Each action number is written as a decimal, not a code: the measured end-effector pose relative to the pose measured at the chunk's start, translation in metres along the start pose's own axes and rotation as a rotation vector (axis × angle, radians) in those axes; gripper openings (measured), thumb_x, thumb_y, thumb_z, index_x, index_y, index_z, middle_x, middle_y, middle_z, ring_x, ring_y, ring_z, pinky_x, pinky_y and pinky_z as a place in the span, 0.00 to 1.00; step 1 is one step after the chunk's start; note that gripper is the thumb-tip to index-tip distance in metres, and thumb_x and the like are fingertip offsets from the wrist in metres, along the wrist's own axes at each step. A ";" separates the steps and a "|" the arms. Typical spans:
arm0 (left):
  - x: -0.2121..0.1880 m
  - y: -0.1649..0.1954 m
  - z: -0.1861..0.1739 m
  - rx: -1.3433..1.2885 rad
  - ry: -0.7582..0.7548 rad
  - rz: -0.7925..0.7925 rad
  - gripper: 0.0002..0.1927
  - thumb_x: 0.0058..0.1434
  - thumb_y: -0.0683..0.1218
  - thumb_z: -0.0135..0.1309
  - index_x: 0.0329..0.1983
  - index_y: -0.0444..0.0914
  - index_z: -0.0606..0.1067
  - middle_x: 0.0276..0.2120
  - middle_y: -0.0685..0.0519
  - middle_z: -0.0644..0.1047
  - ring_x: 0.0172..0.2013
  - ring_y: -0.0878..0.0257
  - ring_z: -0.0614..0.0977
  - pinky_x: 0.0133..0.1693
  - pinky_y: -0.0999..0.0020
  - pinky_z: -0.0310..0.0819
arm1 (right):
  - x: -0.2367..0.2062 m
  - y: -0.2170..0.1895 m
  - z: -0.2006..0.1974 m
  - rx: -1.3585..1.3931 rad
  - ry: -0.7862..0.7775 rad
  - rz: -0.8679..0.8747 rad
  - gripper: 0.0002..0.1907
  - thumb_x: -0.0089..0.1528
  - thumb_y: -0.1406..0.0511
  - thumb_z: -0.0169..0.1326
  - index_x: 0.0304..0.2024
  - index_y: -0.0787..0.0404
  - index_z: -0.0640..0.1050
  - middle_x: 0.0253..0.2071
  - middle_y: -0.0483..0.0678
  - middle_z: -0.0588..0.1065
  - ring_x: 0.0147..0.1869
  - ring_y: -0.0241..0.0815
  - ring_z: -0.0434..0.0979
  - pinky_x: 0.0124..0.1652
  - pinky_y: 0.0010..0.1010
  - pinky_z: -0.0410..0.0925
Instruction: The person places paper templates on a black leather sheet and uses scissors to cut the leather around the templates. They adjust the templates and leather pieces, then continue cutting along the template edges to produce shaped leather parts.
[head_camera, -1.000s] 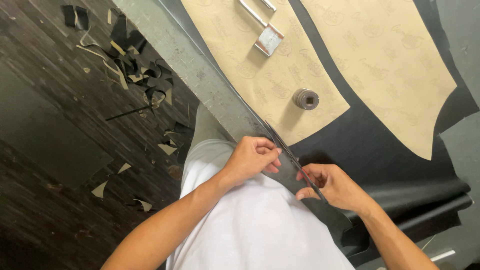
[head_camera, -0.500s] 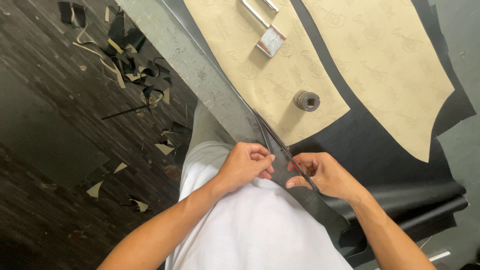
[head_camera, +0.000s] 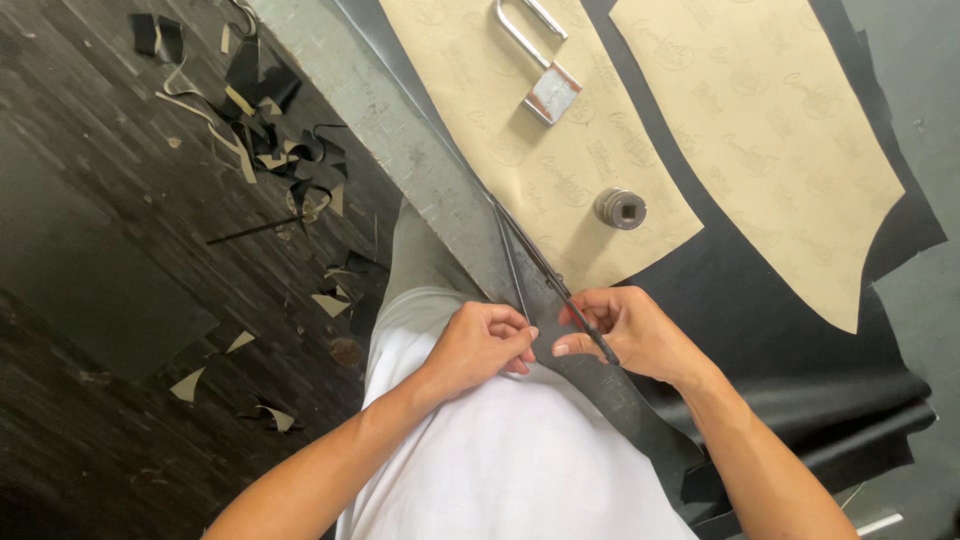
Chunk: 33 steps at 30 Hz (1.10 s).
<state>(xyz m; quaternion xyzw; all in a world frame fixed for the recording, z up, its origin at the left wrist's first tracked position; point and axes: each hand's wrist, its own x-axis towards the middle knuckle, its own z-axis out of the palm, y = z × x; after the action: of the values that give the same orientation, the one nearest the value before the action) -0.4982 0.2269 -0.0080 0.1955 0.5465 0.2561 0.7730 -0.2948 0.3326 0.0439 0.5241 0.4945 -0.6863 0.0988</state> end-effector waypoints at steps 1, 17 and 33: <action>-0.002 -0.002 -0.001 -0.015 0.013 -0.007 0.13 0.64 0.44 0.57 0.40 0.27 0.78 0.26 0.47 0.82 0.25 0.64 0.84 0.29 0.72 0.79 | 0.000 -0.001 0.001 0.002 0.004 -0.015 0.20 0.48 0.60 0.73 0.35 0.65 0.82 0.17 0.39 0.68 0.20 0.29 0.62 0.23 0.25 0.55; -0.016 -0.018 -0.029 0.452 0.218 0.095 0.12 0.56 0.48 0.62 0.36 0.35 0.84 0.26 0.51 0.83 0.27 0.64 0.82 0.34 0.68 0.76 | 0.021 -0.036 0.025 0.058 0.065 -0.073 0.21 0.49 0.59 0.72 0.36 0.66 0.81 0.17 0.41 0.71 0.19 0.30 0.65 0.20 0.24 0.57; 0.001 -0.039 -0.058 0.545 0.237 0.123 0.09 0.54 0.47 0.63 0.35 0.38 0.84 0.26 0.50 0.83 0.30 0.60 0.84 0.37 0.66 0.78 | 0.057 -0.075 0.039 0.096 0.090 -0.126 0.22 0.49 0.59 0.72 0.38 0.67 0.82 0.21 0.43 0.75 0.21 0.30 0.67 0.21 0.23 0.59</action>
<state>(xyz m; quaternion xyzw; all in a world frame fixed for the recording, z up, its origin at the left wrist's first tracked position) -0.5456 0.1974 -0.0502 0.3973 0.6685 0.1673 0.6060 -0.3930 0.3606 0.0388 0.5266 0.4968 -0.6898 0.0078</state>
